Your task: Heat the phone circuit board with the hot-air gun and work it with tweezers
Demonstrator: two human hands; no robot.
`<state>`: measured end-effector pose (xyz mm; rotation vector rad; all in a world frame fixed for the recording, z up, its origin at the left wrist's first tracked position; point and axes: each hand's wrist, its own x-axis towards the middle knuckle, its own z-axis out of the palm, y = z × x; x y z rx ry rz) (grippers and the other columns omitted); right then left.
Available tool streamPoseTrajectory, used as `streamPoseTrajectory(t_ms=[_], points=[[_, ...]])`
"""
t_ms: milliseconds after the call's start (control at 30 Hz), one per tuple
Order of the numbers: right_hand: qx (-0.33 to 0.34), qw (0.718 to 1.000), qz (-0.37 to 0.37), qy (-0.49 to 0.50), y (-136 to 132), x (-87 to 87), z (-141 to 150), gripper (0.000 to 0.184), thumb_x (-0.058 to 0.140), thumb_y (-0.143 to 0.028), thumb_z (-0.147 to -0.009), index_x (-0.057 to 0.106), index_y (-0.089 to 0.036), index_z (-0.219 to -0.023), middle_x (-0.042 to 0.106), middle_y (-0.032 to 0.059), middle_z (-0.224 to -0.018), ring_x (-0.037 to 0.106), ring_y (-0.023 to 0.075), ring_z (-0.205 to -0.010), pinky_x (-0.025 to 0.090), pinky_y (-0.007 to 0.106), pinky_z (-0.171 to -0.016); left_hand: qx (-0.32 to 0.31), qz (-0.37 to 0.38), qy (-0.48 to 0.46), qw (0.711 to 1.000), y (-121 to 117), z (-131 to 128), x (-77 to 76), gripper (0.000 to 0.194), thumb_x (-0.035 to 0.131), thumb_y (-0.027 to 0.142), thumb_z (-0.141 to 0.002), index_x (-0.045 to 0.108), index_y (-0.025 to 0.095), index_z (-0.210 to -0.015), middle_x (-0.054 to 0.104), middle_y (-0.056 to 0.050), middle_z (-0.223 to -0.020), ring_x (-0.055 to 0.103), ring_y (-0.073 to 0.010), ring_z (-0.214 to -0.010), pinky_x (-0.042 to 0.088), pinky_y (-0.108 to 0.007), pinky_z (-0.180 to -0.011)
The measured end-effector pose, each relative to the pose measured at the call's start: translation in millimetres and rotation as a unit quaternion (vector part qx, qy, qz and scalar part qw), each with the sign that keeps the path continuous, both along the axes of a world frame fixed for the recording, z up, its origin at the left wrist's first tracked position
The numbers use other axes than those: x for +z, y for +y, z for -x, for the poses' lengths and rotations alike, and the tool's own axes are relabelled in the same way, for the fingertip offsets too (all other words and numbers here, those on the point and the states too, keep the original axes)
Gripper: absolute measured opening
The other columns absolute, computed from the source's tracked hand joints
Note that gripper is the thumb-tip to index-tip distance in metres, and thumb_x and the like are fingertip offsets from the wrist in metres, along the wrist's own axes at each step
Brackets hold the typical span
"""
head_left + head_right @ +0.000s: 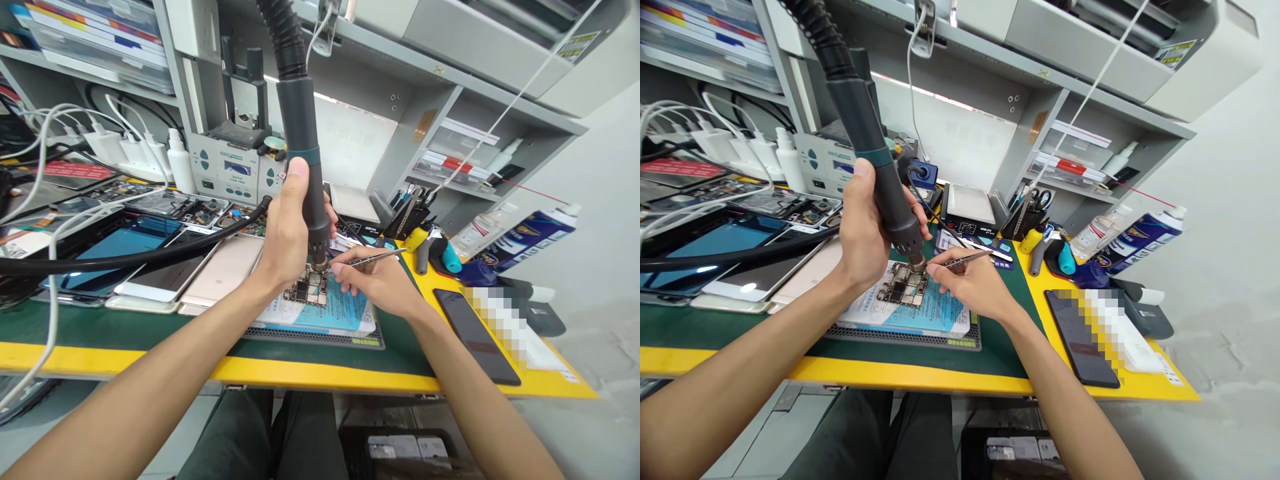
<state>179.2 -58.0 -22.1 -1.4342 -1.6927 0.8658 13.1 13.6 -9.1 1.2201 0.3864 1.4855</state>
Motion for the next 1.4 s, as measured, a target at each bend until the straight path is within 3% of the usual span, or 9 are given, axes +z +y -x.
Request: streamPoseTrajectory(t_ms=[267,567,1067,1400], points=[[-0.003,1.000,0.004,0.005,-0.6,0.7,0.2,0.025,0.076,-0.041,-0.094,0.078,-0.016,-0.094,0.074,0.0061,-0.077,0.068,0.0173,-0.062,0.053,0.028,-0.054,-0.014,0.023,-0.023,0.999,-4.3,1.0,3.5,0.060,0.037,0.065,-0.106,0.060,0.022,-0.072,0.062,-0.006,-0.065,0.059,-0.0173,-0.053,0.049,-0.032,-0.048],[-0.001,1.000,0.001,0.005,-0.4,0.3,0.1,0.024,0.076,-0.040,-0.095,0.078,-0.016,-0.095,0.074,0.0056,-0.078,0.068,0.0165,-0.062,0.054,0.027,-0.055,-0.011,0.009,-0.005,1.000,-1.3,0.7,1.6,0.072,0.031,0.083,-0.098,0.060,0.022,-0.073,0.057,-0.006,-0.065,0.059,-0.0176,-0.056,0.048,-0.031,-0.047],[0.003,1.000,0.001,0.009,0.8,-1.8,-1.4,0.024,0.076,-0.039,-0.095,0.078,-0.016,-0.095,0.074,0.0049,-0.077,0.066,0.0151,-0.061,0.054,0.026,-0.054,-0.010,-0.004,-0.017,1.000,1.2,0.7,0.8,0.072,0.039,0.084,-0.096,0.061,0.020,-0.070,0.059,-0.006,-0.063,0.060,-0.0173,-0.053,0.048,-0.031,-0.047],[-0.001,1.000,0.001,0.003,-0.1,0.9,0.3,0.022,0.077,-0.038,-0.093,0.078,-0.016,-0.095,0.075,0.0056,-0.077,0.066,0.0159,-0.060,0.054,0.027,-0.055,-0.004,-0.009,-0.015,1.000,1.4,0.2,-0.7,0.065,0.041,0.079,-0.099,0.053,0.022,-0.069,0.054,-0.006,-0.064,0.067,-0.0220,-0.067,0.047,-0.030,-0.047]])
